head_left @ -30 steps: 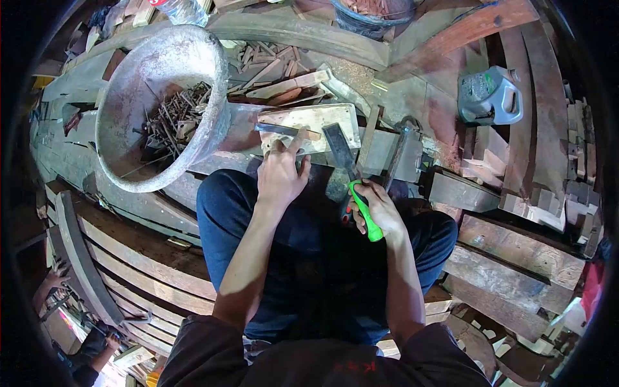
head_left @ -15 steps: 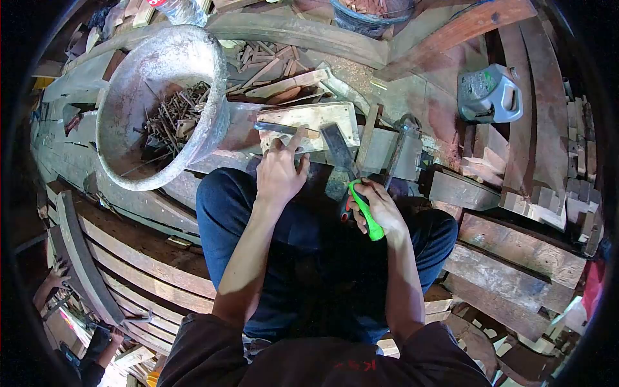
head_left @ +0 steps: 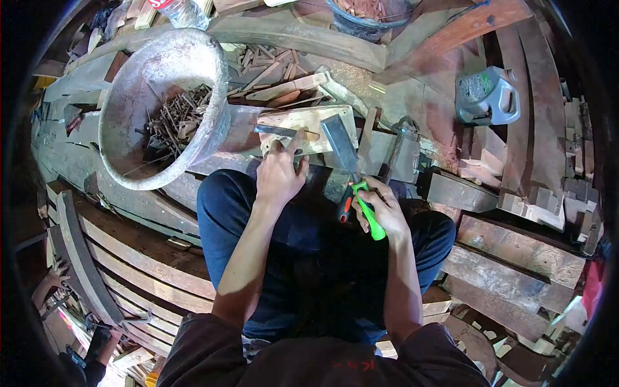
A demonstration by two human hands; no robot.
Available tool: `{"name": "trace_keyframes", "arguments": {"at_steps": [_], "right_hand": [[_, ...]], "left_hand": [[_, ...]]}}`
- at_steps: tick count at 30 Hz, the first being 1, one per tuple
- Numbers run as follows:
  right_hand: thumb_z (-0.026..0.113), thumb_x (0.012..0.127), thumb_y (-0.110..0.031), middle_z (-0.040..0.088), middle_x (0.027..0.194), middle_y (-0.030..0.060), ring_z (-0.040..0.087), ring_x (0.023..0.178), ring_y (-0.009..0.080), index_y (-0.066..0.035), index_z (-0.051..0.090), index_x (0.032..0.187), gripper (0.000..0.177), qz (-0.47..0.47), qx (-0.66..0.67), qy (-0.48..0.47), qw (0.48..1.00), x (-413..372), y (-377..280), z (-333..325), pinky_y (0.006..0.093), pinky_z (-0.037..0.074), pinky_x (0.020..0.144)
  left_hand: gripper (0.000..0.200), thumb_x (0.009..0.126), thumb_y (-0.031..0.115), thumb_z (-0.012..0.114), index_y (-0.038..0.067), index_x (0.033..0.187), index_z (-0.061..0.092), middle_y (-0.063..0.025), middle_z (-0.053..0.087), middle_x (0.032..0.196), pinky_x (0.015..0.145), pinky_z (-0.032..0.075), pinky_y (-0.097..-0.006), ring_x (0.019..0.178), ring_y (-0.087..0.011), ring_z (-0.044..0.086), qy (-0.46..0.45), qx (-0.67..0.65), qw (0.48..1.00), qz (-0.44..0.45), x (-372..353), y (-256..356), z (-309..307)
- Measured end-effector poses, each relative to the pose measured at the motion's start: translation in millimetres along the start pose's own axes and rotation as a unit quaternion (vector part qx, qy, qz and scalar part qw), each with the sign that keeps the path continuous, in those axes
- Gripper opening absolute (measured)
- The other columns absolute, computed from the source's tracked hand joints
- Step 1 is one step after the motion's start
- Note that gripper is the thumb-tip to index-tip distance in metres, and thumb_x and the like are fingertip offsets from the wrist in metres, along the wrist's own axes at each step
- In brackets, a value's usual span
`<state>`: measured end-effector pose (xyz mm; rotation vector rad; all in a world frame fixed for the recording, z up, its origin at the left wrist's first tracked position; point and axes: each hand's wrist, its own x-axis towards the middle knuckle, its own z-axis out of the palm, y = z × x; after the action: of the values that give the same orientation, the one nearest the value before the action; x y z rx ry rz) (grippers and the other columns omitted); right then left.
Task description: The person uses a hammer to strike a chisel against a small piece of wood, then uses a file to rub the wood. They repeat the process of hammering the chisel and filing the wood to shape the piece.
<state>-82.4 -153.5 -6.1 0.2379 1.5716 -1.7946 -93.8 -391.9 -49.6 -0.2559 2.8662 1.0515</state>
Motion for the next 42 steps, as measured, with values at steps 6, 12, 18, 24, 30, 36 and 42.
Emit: {"name": "trace_keyframes", "arguments": {"at_steps": [6,12,18,24,30,36,42], "right_hand": [[0.054,0.091,-0.003,0.055,0.066,0.0099,0.050,0.042,0.0147,0.004,0.053,0.097,0.010,-0.074,0.054,-0.040,0.995,-7.0,2.2,-0.2,0.0273,0.040,0.037],[0.059,0.088,-0.002,0.058,0.076,0.0103,0.051,0.043,0.0142,0.005,0.055,0.102,0.017,-0.125,0.046,-0.097,0.986,-10.1,4.2,-5.1,0.0279,0.042,0.042],[0.058,0.086,0.000,0.060,0.079,0.0106,0.053,0.045,0.0147,0.005,0.056,0.119,0.033,-0.173,0.049,-0.094,0.979,-11.3,11.8,-6.8,0.0289,0.044,0.046],[0.057,0.083,0.002,0.056,0.078,0.0109,0.051,0.044,0.0168,0.006,0.055,0.107,0.024,-0.166,0.105,-0.057,0.979,-10.2,10.3,-5.9,0.0283,0.042,0.040],[0.052,0.088,-0.007,0.050,0.063,0.0091,0.049,0.040,0.0167,0.002,0.052,0.099,0.014,-0.110,0.072,0.025,0.991,-7.7,-2.8,-7.9,0.0295,0.041,0.036],[0.049,0.095,-0.016,0.051,0.064,0.0074,0.048,0.041,0.0151,0.000,0.050,0.098,0.016,0.037,0.053,0.082,0.995,1.0,0.6,1.4,0.0293,0.040,0.035],[0.049,0.099,-0.021,0.050,0.066,0.0059,0.049,0.044,0.0143,-0.004,0.045,0.100,0.017,0.080,0.032,0.062,0.994,14.4,18.3,5.4,0.0294,0.039,0.035]], "left_hand": [[0.051,0.085,0.020,0.065,0.016,0.135,0.056,-0.0269,0.063,0.102,0.080,0.054,-0.0488,0.090,-0.0439,0.065,0.010,-0.012,1.000,0.000,-0.1,6.6,-7.2],[0.039,0.084,0.014,0.065,0.010,0.123,0.062,-0.0255,0.064,0.103,0.082,0.054,-0.0458,0.093,-0.0408,0.066,0.051,-0.097,0.994,0.014,2.3,4.8,-5.0],[0.028,0.085,0.015,0.066,0.007,0.112,0.066,-0.0229,0.064,0.094,0.072,0.054,-0.0434,0.079,-0.0356,0.066,0.083,-0.107,0.990,0.033,4.4,0.5,-0.1],[0.023,0.084,0.015,0.066,0.006,0.105,0.067,-0.0201,0.063,0.088,0.070,0.053,-0.0426,0.075,-0.0342,0.064,0.095,-0.110,0.989,0.031,4.3,1.2,0.1],[0.019,0.084,0.014,0.066,0.003,0.099,0.066,-0.0192,0.063,0.086,0.071,0.053,-0.0422,0.077,-0.0342,0.065,0.085,-0.098,0.991,0.017,4.3,0.4,0.4],[0.017,0.085,0.014,0.067,0.001,0.095,0.065,-0.0198,0.065,0.089,0.072,0.054,-0.0418,0.082,-0.0353,0.068,0.084,-0.098,0.991,0.032,5.2,-3.8,5.8],[0.017,0.085,0.015,0.067,0.001,0.095,0.065,-0.0202,0.065,0.089,0.073,0.054,-0.0414,0.082,-0.0356,0.068,0.073,-0.095,0.992,0.027,4.9,-4.8,7.2]]}}
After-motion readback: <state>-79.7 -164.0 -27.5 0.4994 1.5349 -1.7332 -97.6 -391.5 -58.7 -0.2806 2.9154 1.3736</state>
